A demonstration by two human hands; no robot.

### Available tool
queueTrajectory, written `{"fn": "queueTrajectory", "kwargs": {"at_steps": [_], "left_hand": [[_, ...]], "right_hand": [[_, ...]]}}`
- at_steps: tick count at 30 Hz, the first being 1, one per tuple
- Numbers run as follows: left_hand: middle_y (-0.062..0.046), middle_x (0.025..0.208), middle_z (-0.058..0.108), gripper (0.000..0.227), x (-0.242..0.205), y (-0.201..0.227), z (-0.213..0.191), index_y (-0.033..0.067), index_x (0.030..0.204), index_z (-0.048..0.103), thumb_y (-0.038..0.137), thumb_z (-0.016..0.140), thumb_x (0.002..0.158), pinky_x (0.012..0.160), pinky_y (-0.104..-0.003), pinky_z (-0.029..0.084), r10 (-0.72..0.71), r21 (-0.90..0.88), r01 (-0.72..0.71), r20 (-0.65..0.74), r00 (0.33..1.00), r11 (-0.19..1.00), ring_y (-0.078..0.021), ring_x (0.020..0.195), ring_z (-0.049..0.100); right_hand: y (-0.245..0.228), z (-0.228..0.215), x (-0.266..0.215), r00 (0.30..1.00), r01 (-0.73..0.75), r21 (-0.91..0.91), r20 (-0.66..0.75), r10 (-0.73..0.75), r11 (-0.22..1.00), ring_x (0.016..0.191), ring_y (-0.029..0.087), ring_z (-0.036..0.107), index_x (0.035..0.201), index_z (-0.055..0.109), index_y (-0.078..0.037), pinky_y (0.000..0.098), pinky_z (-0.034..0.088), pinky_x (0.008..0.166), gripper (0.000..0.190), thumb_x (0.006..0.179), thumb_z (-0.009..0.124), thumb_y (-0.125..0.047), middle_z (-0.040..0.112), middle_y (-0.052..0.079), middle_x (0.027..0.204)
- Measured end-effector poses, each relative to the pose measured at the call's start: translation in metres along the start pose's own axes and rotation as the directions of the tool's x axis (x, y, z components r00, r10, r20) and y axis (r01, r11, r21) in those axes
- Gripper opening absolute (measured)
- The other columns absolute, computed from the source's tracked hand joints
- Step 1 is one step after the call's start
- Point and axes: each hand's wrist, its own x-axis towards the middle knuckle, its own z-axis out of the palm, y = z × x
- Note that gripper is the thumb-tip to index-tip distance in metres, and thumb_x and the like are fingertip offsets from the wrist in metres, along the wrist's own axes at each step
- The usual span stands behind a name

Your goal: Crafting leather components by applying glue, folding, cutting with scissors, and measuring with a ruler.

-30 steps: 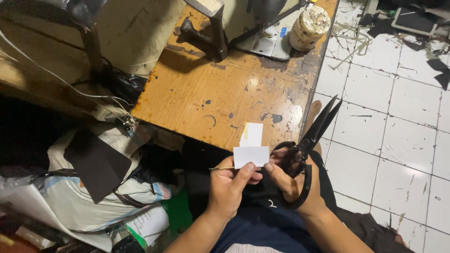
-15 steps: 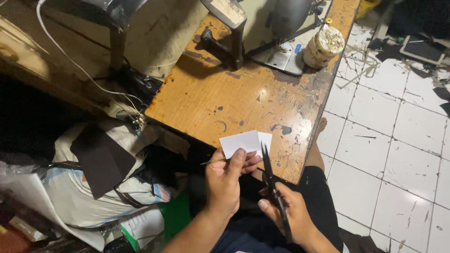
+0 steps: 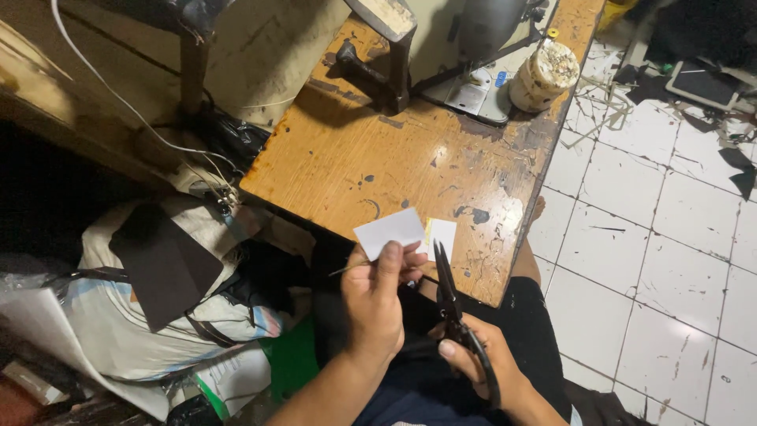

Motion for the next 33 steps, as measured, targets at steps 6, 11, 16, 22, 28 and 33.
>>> {"fn": "queueTrajectory", "kwargs": {"at_steps": [6, 11, 16, 22, 28, 33], "left_hand": [[-0.019, 0.158, 0.048, 0.044, -0.009, -0.005, -0.017, 0.0091, 0.136, 0.063, 0.02, 0.074, 0.095, 0.122, -0.049, 0.032, -0.061, -0.155, 0.158, 0.497, 0.866, 0.975, -0.0299, 0.147, 0.045], [-0.01, 0.096, 0.074, 0.031, -0.02, -0.024, -0.012, 0.0025, 0.113, 0.069, 0.022, 0.076, 0.09, 0.088, -0.028, 0.055, -0.191, 0.021, 0.196, 0.358, 0.914, 0.98, -0.0156, 0.089, 0.069], [-0.011, 0.105, 0.079, 0.029, -0.018, -0.012, -0.001, 0.0002, 0.106, 0.075, 0.025, 0.076, 0.091, 0.094, -0.032, 0.056, -0.096, -0.056, 0.127, 0.382, 0.919, 0.99, -0.0178, 0.096, 0.072], [-0.012, 0.1, 0.073, 0.022, 0.007, -0.004, -0.002, 0.0017, 0.106, 0.067, 0.018, 0.073, 0.092, 0.095, -0.035, 0.054, -0.048, -0.148, 0.055, 0.049, 0.998, 0.988, -0.0193, 0.096, 0.068], [-0.025, 0.092, 0.077, 0.031, -0.001, 0.003, 0.0, -0.0015, 0.114, 0.064, 0.022, 0.069, 0.094, 0.079, -0.036, 0.065, -0.104, -0.114, 0.119, 0.132, 0.986, 0.986, -0.0288, 0.085, 0.078], [-0.017, 0.089, 0.077, 0.031, -0.008, 0.004, 0.002, 0.0007, 0.111, 0.066, 0.027, 0.068, 0.094, 0.073, -0.035, 0.064, -0.064, -0.029, 0.068, 0.139, 0.988, 0.997, -0.0226, 0.075, 0.075]], "right_hand": [[0.013, -0.006, 0.0, 0.975, -0.12, -0.087, -0.199, 0.1, 0.989, 0.06, 0.007, 0.054, 0.096, 0.084, -0.003, 0.0229, 0.043, 0.056, 0.033, 0.07, 0.094, -0.021, 0.07, -0.001, 0.069], [0.024, -0.004, -0.001, 0.948, 0.043, -0.779, -0.165, -0.271, 0.625, 0.08, 0.027, 0.071, 0.108, 0.07, -0.017, 0.0378, 0.052, 0.075, 0.042, 0.074, 0.082, -0.037, 0.076, 0.003, 0.093], [0.018, -0.002, -0.001, 0.959, 0.052, -0.663, -0.177, -0.224, 0.746, 0.08, 0.021, 0.076, 0.108, 0.072, -0.012, 0.0325, 0.056, 0.076, 0.038, 0.074, 0.079, -0.028, 0.079, 0.003, 0.09], [0.008, 0.001, -0.004, 0.976, -0.169, -0.269, -0.18, 0.123, 0.948, 0.057, 0.008, 0.038, 0.065, 0.048, -0.015, 0.0279, 0.035, 0.051, 0.047, 0.085, 0.089, -0.03, 0.041, -0.005, 0.058], [-0.007, 0.0, -0.003, 0.993, -0.121, -0.225, -0.029, 0.118, 0.967, 0.063, 0.012, 0.046, 0.074, 0.05, -0.014, 0.0294, 0.039, 0.061, 0.028, 0.088, 0.073, -0.021, 0.052, -0.002, 0.069], [-0.005, 0.004, -0.005, 0.999, -0.03, -0.247, -0.049, 0.019, 0.969, 0.061, 0.011, 0.036, 0.071, 0.046, -0.014, 0.0279, 0.034, 0.055, 0.037, 0.092, 0.074, -0.025, 0.041, -0.004, 0.064]]}}
